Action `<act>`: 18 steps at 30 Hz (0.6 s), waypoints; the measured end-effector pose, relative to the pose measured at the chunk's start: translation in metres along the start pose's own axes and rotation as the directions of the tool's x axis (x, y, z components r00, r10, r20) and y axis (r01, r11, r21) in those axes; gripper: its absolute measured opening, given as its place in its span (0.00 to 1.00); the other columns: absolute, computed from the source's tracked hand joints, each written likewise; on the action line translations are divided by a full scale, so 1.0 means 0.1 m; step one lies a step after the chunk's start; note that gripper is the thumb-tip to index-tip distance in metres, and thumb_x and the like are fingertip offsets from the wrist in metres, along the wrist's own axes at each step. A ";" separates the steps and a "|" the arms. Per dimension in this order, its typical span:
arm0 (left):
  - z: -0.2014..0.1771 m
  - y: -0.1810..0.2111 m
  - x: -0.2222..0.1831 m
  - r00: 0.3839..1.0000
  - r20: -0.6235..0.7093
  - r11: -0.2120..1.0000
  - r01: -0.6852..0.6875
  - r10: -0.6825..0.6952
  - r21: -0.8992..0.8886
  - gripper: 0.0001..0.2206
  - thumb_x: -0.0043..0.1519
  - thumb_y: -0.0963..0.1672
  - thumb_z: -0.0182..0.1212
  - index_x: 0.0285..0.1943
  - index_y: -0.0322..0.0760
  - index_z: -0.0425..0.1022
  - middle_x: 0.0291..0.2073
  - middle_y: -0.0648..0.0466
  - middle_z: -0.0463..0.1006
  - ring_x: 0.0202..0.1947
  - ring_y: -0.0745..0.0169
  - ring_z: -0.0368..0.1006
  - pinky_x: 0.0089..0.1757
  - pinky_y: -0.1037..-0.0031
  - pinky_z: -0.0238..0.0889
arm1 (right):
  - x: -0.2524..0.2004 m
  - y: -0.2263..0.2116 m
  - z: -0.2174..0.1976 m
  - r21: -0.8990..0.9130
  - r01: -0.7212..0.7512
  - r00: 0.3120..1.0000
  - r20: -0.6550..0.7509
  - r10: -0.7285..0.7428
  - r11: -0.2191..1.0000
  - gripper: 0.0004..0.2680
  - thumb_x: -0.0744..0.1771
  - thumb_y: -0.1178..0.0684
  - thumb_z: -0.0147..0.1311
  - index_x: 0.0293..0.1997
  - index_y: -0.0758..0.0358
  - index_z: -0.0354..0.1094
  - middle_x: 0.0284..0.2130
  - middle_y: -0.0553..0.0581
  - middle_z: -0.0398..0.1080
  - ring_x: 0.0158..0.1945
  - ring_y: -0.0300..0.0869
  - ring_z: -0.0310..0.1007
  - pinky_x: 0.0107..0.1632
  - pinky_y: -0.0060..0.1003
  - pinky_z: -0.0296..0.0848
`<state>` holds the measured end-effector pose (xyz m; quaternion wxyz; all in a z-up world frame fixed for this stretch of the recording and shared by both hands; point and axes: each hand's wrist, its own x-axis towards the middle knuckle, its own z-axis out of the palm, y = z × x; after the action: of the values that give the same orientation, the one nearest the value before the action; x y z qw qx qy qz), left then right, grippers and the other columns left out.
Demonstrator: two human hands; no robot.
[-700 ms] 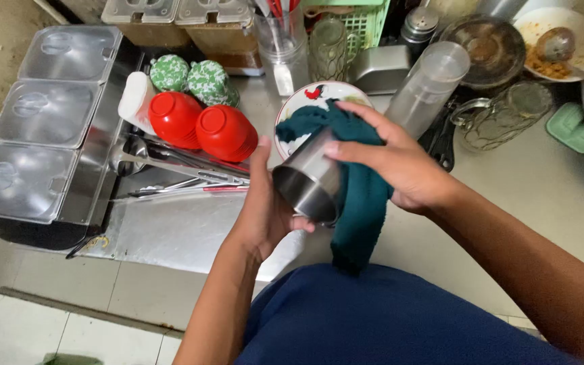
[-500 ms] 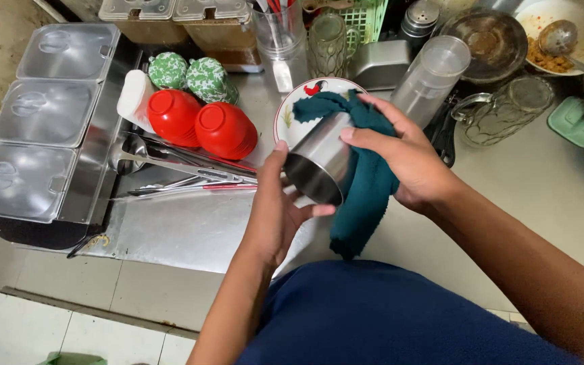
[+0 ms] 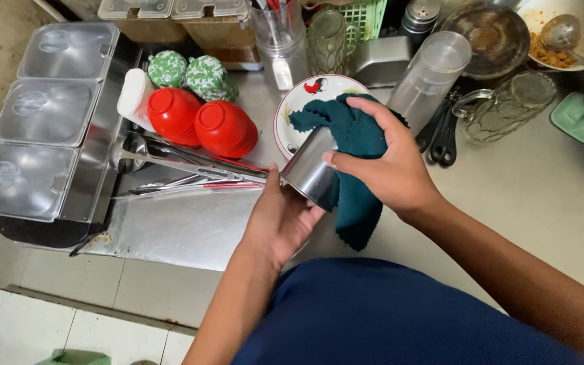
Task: Wiping a metal cup and several red chopsticks with a cleaning cloth.
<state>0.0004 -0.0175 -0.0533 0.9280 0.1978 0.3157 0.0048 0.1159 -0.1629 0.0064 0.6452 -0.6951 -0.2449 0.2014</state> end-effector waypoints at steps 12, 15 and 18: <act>0.33 0.13 -0.24 0.974 0.222 0.978 -0.085 0.041 0.190 0.46 0.59 0.72 0.36 0.65 0.39 0.70 0.48 0.51 0.76 0.46 0.58 0.74 0.45 0.64 0.66 | -0.05 -0.29 0.13 -0.500 0.662 0.745 0.519 -0.419 0.559 0.12 0.63 0.49 0.62 0.48 0.60 0.75 0.47 0.58 0.74 0.54 0.56 0.72 0.57 0.50 0.68; 0.52 0.19 -0.40 0.980 0.198 0.992 -0.023 -0.001 0.121 0.48 0.51 0.72 0.31 0.62 0.39 0.69 0.48 0.50 0.78 0.48 0.60 0.78 0.51 0.66 0.72 | 0.01 -0.17 0.09 -0.472 0.702 0.712 0.485 -0.508 0.533 0.10 0.68 0.49 0.56 0.50 0.61 0.76 0.52 0.66 0.74 0.51 0.59 0.73 0.54 0.52 0.70; -0.33 0.04 0.06 0.461 0.885 0.930 0.293 0.068 -0.224 0.54 0.69 0.65 0.30 0.74 0.00 0.56 0.61 0.27 0.70 0.58 0.40 0.71 0.55 0.58 0.64 | 0.05 -0.31 0.12 -0.525 0.212 0.960 0.268 -0.076 0.824 0.12 0.67 0.47 0.51 0.53 0.58 0.74 0.38 0.62 0.78 0.41 0.55 0.80 0.45 0.47 0.75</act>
<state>-0.0135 -0.0009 -0.0797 0.9738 -0.0158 -0.2013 -0.1047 0.1103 -0.1490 0.0361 0.3985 -0.8011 -0.4190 0.1542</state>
